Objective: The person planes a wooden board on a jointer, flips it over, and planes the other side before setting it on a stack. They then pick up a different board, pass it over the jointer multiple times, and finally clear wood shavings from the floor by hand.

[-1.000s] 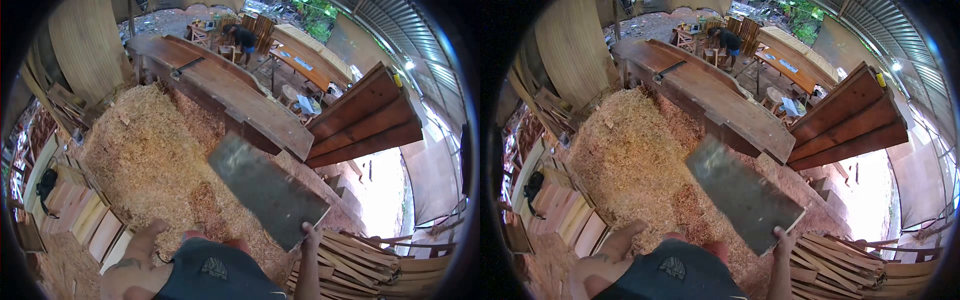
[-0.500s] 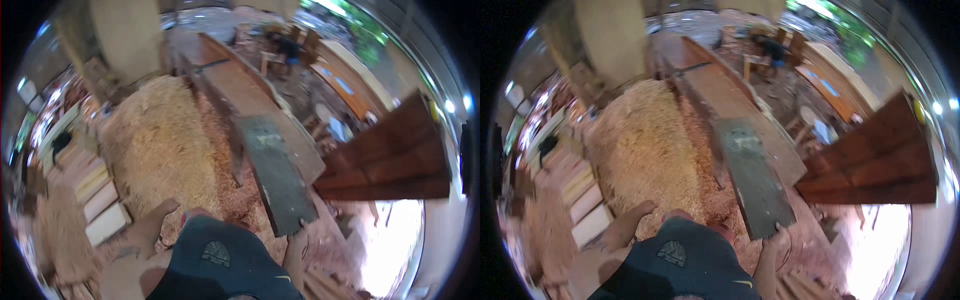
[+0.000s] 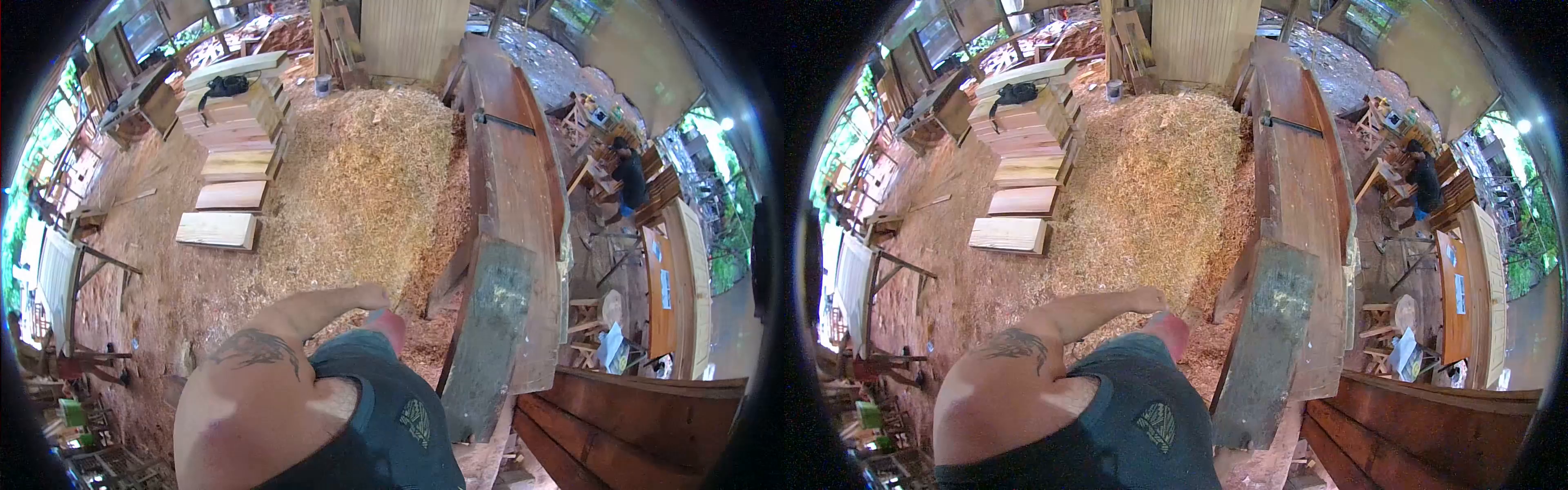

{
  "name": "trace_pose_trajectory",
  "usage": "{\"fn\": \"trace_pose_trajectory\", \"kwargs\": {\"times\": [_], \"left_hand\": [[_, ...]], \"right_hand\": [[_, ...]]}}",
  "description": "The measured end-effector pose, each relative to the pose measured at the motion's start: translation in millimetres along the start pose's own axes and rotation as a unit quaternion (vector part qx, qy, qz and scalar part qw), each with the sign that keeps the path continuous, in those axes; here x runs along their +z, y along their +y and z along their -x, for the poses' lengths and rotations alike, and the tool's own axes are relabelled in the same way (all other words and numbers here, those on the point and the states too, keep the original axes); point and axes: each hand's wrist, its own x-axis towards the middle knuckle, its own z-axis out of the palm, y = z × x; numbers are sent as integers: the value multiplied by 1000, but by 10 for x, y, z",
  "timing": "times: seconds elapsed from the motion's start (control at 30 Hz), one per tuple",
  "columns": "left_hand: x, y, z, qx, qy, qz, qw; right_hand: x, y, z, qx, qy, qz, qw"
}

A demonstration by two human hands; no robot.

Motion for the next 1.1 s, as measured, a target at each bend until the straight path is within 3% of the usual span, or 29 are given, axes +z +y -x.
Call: {"fn": "trace_pose_trajectory", "kwargs": {"times": [0.13, 0.23, 0.3, 0.37, 0.43, 0.5, 0.6, 0.67, 0.73, 0.83, 0.9, 0.97, 1.07, 1.1], "left_hand": [[369, 520, -780, 133, -9, -6, 991], [497, 1264, -1242, 67, -92, 89, 990], [358, 1884, -1259, 112, -47, 172, 978], [411, 2171, -1444, 74, -13, 225, 972], [535, 2320, -1661, -40, 13, 235, 971], [406, 2405, -1703, -70, -37, 185, 980], [413, 2436, -1732, -44, 39, 168, 984], [456, 2455, -1896, -15, 29, 181, 983], [353, 2419, -2263, -5, -84, 192, 978], [-239, 2846, -2492, -115, -143, 273, 944], [-2, 2777, -2920, -62, 20, 484, 873], [-140, 2858, -3228, 5, 138, 403, 905], [-282, 3256, -3314, -36, 247, 245, 937], [-282, 3361, -3344, -53, 238, 220, 945]], "right_hand": [[-33, -167, -107, 10, 19, 19, 1000], [-113, -273, -133, 6, 36, 16, 999], [-119, -309, -134, 1, 46, 8, 999], [-203, -321, -179, 2, 50, 5, 999], [-195, -343, -198, 1, 52, -1, 999], [-227, -368, -321, -4, 36, -6, 999], [-194, -389, -519, -22, 17, 12, 1000], [-94, -554, -689, -42, 12, 43, 998], [180, -827, -979, -48, 10, 87, 995], [669, -1185, -1258, -27, 43, 169, 984], [1281, -1504, -1020, -10, 82, 234, 969], [1589, -1714, -895, -10, 43, 253, 966], [1876, -1858, -956, 57, -7, 304, 951], [2004, -1911, -1008, 88, -25, 329, 940]]}}
